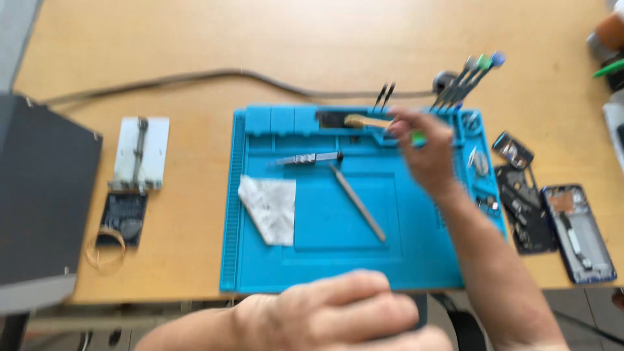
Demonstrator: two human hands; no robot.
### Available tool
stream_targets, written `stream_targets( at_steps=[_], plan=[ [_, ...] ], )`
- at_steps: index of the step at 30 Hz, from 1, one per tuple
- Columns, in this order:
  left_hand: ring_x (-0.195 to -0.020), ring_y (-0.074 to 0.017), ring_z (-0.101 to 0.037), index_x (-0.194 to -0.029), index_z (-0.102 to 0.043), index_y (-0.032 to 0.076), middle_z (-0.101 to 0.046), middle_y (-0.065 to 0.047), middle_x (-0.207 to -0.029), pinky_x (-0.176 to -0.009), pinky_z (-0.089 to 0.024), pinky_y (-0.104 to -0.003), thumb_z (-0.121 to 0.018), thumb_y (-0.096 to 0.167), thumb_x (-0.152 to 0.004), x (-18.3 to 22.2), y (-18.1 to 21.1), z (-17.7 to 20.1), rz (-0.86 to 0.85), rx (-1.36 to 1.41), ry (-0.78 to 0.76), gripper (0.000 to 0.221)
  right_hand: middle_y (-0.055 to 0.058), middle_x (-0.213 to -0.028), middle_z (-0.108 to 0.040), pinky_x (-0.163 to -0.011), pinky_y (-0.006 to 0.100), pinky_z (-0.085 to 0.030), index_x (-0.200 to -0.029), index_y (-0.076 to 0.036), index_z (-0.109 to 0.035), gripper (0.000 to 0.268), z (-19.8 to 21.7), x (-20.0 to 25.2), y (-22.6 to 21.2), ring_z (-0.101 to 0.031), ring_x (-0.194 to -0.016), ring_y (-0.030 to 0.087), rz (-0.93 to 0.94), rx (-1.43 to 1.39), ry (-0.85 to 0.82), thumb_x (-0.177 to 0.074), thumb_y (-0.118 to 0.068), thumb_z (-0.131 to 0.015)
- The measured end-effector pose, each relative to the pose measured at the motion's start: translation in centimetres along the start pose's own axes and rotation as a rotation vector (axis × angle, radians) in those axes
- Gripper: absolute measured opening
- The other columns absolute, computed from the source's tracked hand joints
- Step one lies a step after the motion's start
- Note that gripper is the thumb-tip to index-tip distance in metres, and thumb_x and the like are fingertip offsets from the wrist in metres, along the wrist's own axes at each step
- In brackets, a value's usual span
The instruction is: Removing a small electronic component from a circuit board using a heat gun and tweezers, followed by cleaning the board with a toothbrush.
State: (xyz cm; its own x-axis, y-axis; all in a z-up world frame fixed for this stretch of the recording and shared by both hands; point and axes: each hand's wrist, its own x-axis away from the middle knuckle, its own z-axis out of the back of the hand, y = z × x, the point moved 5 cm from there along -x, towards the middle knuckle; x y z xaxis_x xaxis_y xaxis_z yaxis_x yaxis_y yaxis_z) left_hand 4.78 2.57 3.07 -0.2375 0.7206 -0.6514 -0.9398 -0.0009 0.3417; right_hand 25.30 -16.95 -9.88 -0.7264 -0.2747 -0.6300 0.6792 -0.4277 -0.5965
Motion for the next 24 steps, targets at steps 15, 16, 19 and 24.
stream_targets(
  at_steps=[15, 16, 19, 24],
  plan=[
    [-0.075, -0.0131, -0.052, -0.107, -0.076, 0.024, -0.054, 0.006, -0.088, -0.087, -0.04, -0.032, -0.054, 0.021, -0.105, 6.5, -13.3, -4.3, 0.132, -0.506, 0.357, 0.022, -0.009, -0.092, -0.058, -0.077, 0.032, -0.051, -0.098, -0.02, -0.05, 0.03, -3.2, 11.2, -6.5, -0.066, -0.078, 0.011, 0.137, -0.257, 0.455, -0.115, -0.041, -0.036],
    [-0.077, -0.0146, -0.052, -0.11, -0.076, 0.022, -0.055, 0.005, -0.09, -0.083, -0.039, -0.035, -0.056, 0.024, -0.106, 6.8, -13.7, -4.5, 0.159, -0.491, 0.34, 0.02, -0.012, -0.099, -0.056, -0.076, 0.032, -0.051, -0.101, -0.023, -0.051, 0.016, -3.4, 11.3, -6.6, -0.064, -0.082, 0.011, 0.178, -0.165, 0.465, -0.109, -0.036, -0.046],
    [-0.077, -0.0165, -0.052, -0.115, -0.075, 0.019, -0.057, 0.004, -0.091, -0.08, -0.036, -0.04, -0.043, 0.036, -0.11, 7.2, -14.4, -4.7, 0.203, -0.465, 0.315, 0.037, -0.011, -0.119, -0.051, -0.087, 0.036, -0.056, -0.116, -0.023, -0.053, 0.02, -0.7, 10.4, -5.4, -0.063, -0.101, 0.015, 0.337, -0.012, 0.201, -0.1, -0.03, -0.063],
    [-0.079, -0.0174, -0.053, -0.114, -0.074, 0.019, -0.06, 0.003, -0.092, -0.083, -0.035, -0.041, -0.032, 0.044, -0.112, 7.5, -15.0, -4.4, 0.244, -0.453, 0.309, 0.049, -0.004, -0.125, -0.062, -0.098, 0.04, -0.059, -0.115, -0.031, -0.069, 0.02, 0.4, 7.3, -5.5, -0.071, -0.115, 0.02, 0.434, 0.12, -0.174, -0.096, -0.03, -0.074]
  ],
)
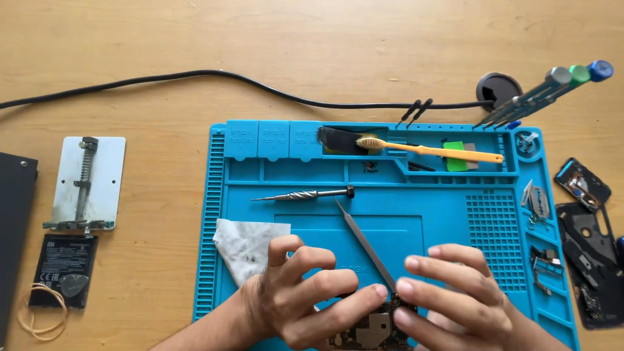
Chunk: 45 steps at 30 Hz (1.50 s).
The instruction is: Removing a small electronic component from a circuit board using a heat gun and tweezers, followed by cleaning the board with a toothbrush.
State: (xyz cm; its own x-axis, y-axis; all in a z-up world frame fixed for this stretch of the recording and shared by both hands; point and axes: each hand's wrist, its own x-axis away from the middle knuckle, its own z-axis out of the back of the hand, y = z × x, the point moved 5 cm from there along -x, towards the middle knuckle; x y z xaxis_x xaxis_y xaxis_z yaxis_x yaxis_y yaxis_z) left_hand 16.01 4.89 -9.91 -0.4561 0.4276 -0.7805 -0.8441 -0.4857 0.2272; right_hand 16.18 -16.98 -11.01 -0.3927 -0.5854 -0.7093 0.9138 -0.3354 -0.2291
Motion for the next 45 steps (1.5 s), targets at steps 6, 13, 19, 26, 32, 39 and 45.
stream_targets(
  at_steps=[6, 13, 19, 26, 32, 39, 45],
  plan=[
    [-0.079, -0.0175, -0.054, -0.114, -0.075, 0.016, -0.064, 0.003, -0.094, -0.082, -0.034, -0.041, -0.025, 0.04, -0.115, -0.5, -0.7, 0.3, 0.014, -0.02, -0.001, 0.055, 0.014, -0.123, -0.07, -0.098, 0.042, -0.066, -0.115, -0.011, -0.068, 0.038, -0.8, -2.0, 0.2, -0.078, -0.113, 0.03, 0.034, -0.059, -0.166, -0.097, -0.044, -0.067],
    [-0.084, -0.0208, -0.065, -0.116, -0.07, 0.015, -0.068, 0.001, -0.098, -0.083, -0.038, -0.042, -0.06, 0.058, -0.098, -0.8, -1.3, 0.2, 0.067, -0.031, 0.014, 0.047, 0.019, -0.13, -0.067, -0.101, 0.045, -0.066, -0.129, -0.01, -0.059, 0.054, -1.2, -1.5, 1.1, -0.075, -0.119, 0.035, -0.07, -0.024, -0.191, -0.093, -0.047, -0.074],
    [-0.091, -0.0228, -0.068, -0.117, -0.068, 0.014, -0.072, -0.003, -0.102, -0.087, -0.037, -0.045, -0.061, 0.057, -0.097, -0.2, -1.3, -0.2, 0.12, -0.001, 0.003, 0.048, 0.019, -0.13, -0.067, -0.097, 0.045, -0.068, -0.13, -0.011, -0.059, 0.055, -1.8, -0.7, 1.8, -0.075, -0.117, 0.034, -0.076, -0.024, -0.135, -0.092, -0.048, -0.074],
    [-0.094, -0.0251, -0.067, -0.117, -0.066, 0.012, -0.073, -0.006, -0.106, -0.088, -0.038, -0.048, -0.065, 0.057, -0.093, -0.4, -1.5, -0.6, 0.15, 0.017, -0.02, 0.051, 0.021, -0.121, -0.07, -0.089, 0.044, -0.069, -0.124, -0.006, -0.062, 0.049, -2.1, -1.9, 2.2, -0.076, -0.106, 0.034, -0.007, -0.05, -0.046, -0.095, -0.046, -0.068],
    [-0.102, -0.0265, -0.069, -0.123, -0.065, 0.012, -0.073, -0.008, -0.111, -0.095, -0.039, -0.05, -0.073, 0.057, -0.09, 0.5, -1.7, -1.3, 0.172, 0.023, -0.034, 0.057, 0.02, -0.122, -0.07, -0.089, 0.044, -0.069, -0.125, -0.008, -0.062, 0.05, -2.4, -1.1, 2.7, -0.076, -0.108, 0.033, -0.015, -0.044, -0.016, -0.093, -0.046, -0.072],
    [-0.109, -0.027, -0.069, -0.13, -0.063, 0.01, -0.074, -0.009, -0.118, -0.1, -0.04, -0.051, -0.073, 0.056, -0.09, 0.9, -2.1, -1.5, 0.207, 0.049, -0.054, 0.062, 0.021, -0.122, -0.07, -0.09, 0.043, -0.069, -0.125, -0.007, -0.062, 0.048, -2.1, -1.3, 2.8, -0.076, -0.108, 0.034, -0.051, -0.056, 0.0, -0.092, -0.042, -0.073],
    [-0.105, -0.0266, -0.072, -0.126, -0.064, 0.008, -0.074, -0.008, -0.117, -0.102, -0.039, -0.049, -0.068, 0.051, -0.095, -0.1, -1.7, -0.7, 0.166, 0.048, -0.016, 0.053, 0.023, -0.117, -0.071, -0.089, 0.044, -0.069, -0.12, -0.003, -0.063, 0.046, -1.7, -1.7, 2.3, -0.077, -0.104, 0.034, -0.021, -0.055, 0.033, -0.094, -0.041, -0.069]
  ],
)
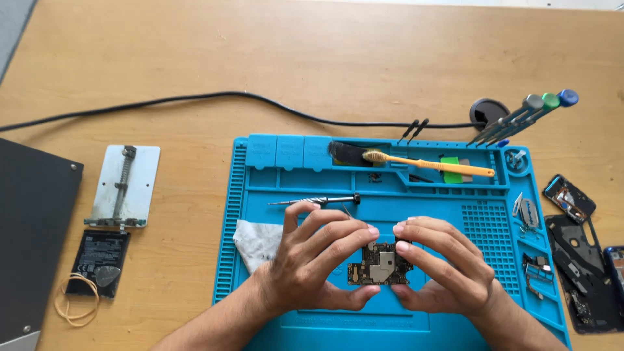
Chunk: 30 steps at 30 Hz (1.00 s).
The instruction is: Removing a small electronic component from a circuit board using a heat gun and tweezers, followed by cleaning the board with a toothbrush.
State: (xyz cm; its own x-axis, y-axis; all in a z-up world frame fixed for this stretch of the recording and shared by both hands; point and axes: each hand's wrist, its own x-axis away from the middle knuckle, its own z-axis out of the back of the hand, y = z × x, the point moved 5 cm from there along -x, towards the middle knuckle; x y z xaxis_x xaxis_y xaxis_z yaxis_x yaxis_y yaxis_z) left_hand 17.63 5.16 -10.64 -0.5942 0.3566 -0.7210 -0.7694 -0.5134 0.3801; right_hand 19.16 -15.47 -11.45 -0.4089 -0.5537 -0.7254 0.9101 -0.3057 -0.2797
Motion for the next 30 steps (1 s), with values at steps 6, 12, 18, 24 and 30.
stream_targets(
  at_steps=[6, 12, 18, 24, 30],
  plan=[
    [-0.113, -0.0281, -0.073, -0.128, -0.063, 0.009, -0.076, -0.008, -0.122, -0.107, -0.038, -0.052, -0.074, 0.051, -0.092, -0.3, -0.5, -0.1, 0.02, 0.032, -0.015, 0.056, 0.024, -0.118, -0.07, -0.091, 0.044, -0.069, -0.121, -0.004, -0.062, 0.048, -0.1, -0.6, 0.3, -0.076, -0.106, 0.035, -0.014, -0.005, -0.012, -0.092, -0.04, -0.073],
    [-0.105, -0.0275, -0.07, -0.127, -0.064, 0.009, -0.075, -0.008, -0.113, -0.104, -0.037, -0.051, -0.069, 0.054, -0.093, -0.2, -0.9, -0.4, 0.024, 0.039, -0.054, 0.056, 0.026, -0.112, -0.07, -0.083, 0.042, -0.069, -0.12, 0.001, -0.061, 0.048, -0.3, -0.7, 0.5, -0.076, -0.097, 0.035, -0.01, -0.084, -0.03, -0.095, -0.039, -0.07],
    [-0.1, -0.028, -0.071, -0.122, -0.065, 0.01, -0.074, -0.006, -0.11, -0.1, -0.038, -0.051, -0.059, 0.054, -0.095, -0.4, -0.3, -0.1, -0.006, 0.059, -0.042, 0.052, 0.027, -0.112, -0.07, -0.085, 0.042, -0.07, -0.122, -0.001, -0.059, 0.054, 0.0, 0.2, -0.2, -0.077, -0.098, 0.033, -0.063, -0.113, -0.026, -0.093, -0.044, -0.073],
    [-0.093, -0.0231, -0.074, -0.116, -0.07, 0.013, -0.074, -0.001, -0.11, -0.103, -0.036, -0.049, -0.062, 0.055, -0.097, -0.5, 0.1, 0.7, -0.088, 0.045, 0.01, 0.047, 0.025, -0.115, -0.068, -0.092, 0.048, -0.073, -0.121, -0.003, -0.056, 0.052, 1.0, 0.6, -0.8, -0.078, -0.103, 0.034, -0.016, -0.135, -0.005, -0.096, -0.047, -0.067],
    [-0.089, -0.0185, -0.077, -0.111, -0.068, 0.02, -0.079, 0.005, -0.109, -0.104, -0.033, -0.046, -0.055, 0.058, -0.102, -0.2, 1.0, 1.1, -0.192, 0.068, 0.058, 0.041, 0.017, -0.122, -0.063, -0.098, 0.047, -0.072, -0.125, -0.012, -0.049, 0.047, 1.8, 2.3, -2.2, -0.078, -0.108, 0.034, 0.097, -0.163, -0.053, -0.099, -0.045, -0.072]
  ],
)
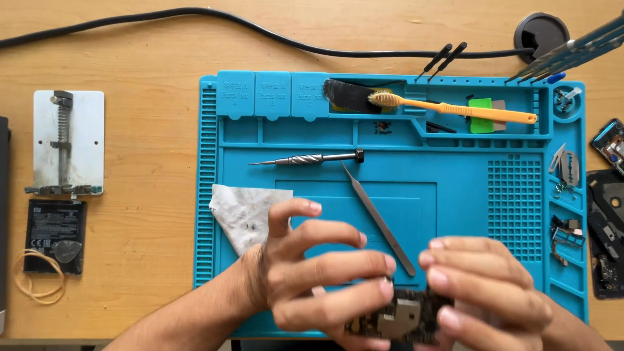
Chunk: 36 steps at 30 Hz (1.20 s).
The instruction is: Removing a small electronic component from a circuit board using a heat gun and tweezers, followed by cleaning the board with a toothbrush.
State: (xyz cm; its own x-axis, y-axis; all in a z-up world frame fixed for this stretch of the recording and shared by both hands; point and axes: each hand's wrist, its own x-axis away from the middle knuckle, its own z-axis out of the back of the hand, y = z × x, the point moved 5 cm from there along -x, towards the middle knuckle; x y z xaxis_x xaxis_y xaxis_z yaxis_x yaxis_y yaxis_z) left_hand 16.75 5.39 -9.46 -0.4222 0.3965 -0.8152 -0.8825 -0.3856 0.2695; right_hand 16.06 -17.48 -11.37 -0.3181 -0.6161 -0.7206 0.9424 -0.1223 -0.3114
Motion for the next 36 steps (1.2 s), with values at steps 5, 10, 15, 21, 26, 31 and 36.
stream_targets(
  at_steps=[5, 10, 15, 21, 26, 31, 36],
  plan=[
    [-0.093, -0.0112, -0.076, -0.103, -0.069, 0.029, -0.077, 0.012, -0.11, -0.107, -0.031, -0.04, -0.061, 0.025, -0.106, 0.7, 0.7, -0.2, 0.06, 0.085, 0.009, 0.009, -0.003, -0.112, -0.075, -0.105, 0.028, -0.06, -0.109, -0.021, -0.068, 0.017, 0.2, 2.1, -0.4, -0.081, -0.108, 0.01, -0.28, -0.082, -0.014, -0.094, -0.027, -0.069],
    [-0.098, -0.0086, -0.077, -0.107, -0.075, 0.035, -0.076, 0.018, -0.115, -0.107, -0.029, -0.038, -0.064, 0.027, -0.106, 1.4, 0.9, -0.3, 0.128, 0.089, -0.084, 0.013, -0.007, -0.118, -0.069, -0.093, 0.017, -0.068, -0.116, -0.023, -0.069, 0.025, 0.3, 4.6, -0.3, -0.076, -0.111, 0.004, -0.232, -0.031, -0.083, -0.093, -0.014, -0.071],
    [-0.099, -0.0077, -0.077, -0.105, -0.074, 0.035, -0.077, 0.019, -0.113, -0.107, -0.028, -0.037, -0.063, 0.025, -0.107, 1.6, 0.9, -0.5, 0.17, 0.098, -0.115, 0.015, -0.01, -0.125, -0.064, -0.092, 0.013, -0.068, -0.125, -0.023, -0.067, 0.046, 0.0, 7.4, -0.6, -0.072, -0.116, 0.0, -0.242, 0.048, -0.168, -0.088, 0.001, -0.078],
    [-0.098, -0.0045, -0.076, -0.106, -0.078, 0.027, -0.076, 0.022, -0.11, -0.103, -0.029, -0.035, -0.071, 0.029, -0.106, 1.9, 0.8, -0.6, 0.234, 0.1, -0.128, 0.008, -0.011, -0.113, -0.075, -0.08, 0.014, -0.067, -0.11, -0.025, -0.074, 0.027, 0.3, 5.1, -0.7, -0.078, -0.106, 0.001, -0.412, 0.015, -0.175, -0.086, -0.014, -0.079],
    [-0.101, -0.0027, -0.074, -0.108, -0.076, 0.032, -0.075, 0.025, -0.111, -0.104, -0.029, -0.034, -0.067, 0.029, -0.109, 1.9, 0.7, -0.7, 0.215, 0.065, -0.164, 0.009, -0.002, -0.114, -0.078, -0.082, 0.007, -0.066, -0.108, 0.0, -0.074, 0.03, 0.3, 5.8, -0.4, -0.078, -0.104, -0.004, -0.591, 0.058, -0.316, -0.079, -0.003, -0.077],
    [-0.093, -0.0012, -0.072, -0.094, -0.071, 0.029, -0.074, 0.023, -0.098, -0.102, -0.031, -0.03, -0.062, 0.026, -0.109, 1.4, 0.5, -0.7, 0.197, 0.031, -0.111, 0.017, -0.002, -0.119, -0.079, -0.092, 0.014, -0.062, -0.114, 0.0, -0.072, 0.035, 0.3, 5.1, -0.3, -0.078, -0.108, -0.002, -0.614, 0.03, -0.408, -0.081, -0.01, -0.075],
    [-0.071, -0.0082, -0.067, -0.078, -0.061, 0.022, -0.066, 0.01, -0.081, -0.083, -0.046, -0.023, -0.064, 0.016, -0.103, 0.6, 0.0, -1.1, 0.11, 0.101, -0.043, 0.026, -0.004, -0.12, -0.08, -0.1, 0.03, -0.055, -0.117, -0.018, -0.076, 0.026, 0.0, 0.9, 0.0, -0.08, -0.109, 0.006, -0.337, -0.037, -0.506, -0.094, -0.028, -0.068]
  ],
)
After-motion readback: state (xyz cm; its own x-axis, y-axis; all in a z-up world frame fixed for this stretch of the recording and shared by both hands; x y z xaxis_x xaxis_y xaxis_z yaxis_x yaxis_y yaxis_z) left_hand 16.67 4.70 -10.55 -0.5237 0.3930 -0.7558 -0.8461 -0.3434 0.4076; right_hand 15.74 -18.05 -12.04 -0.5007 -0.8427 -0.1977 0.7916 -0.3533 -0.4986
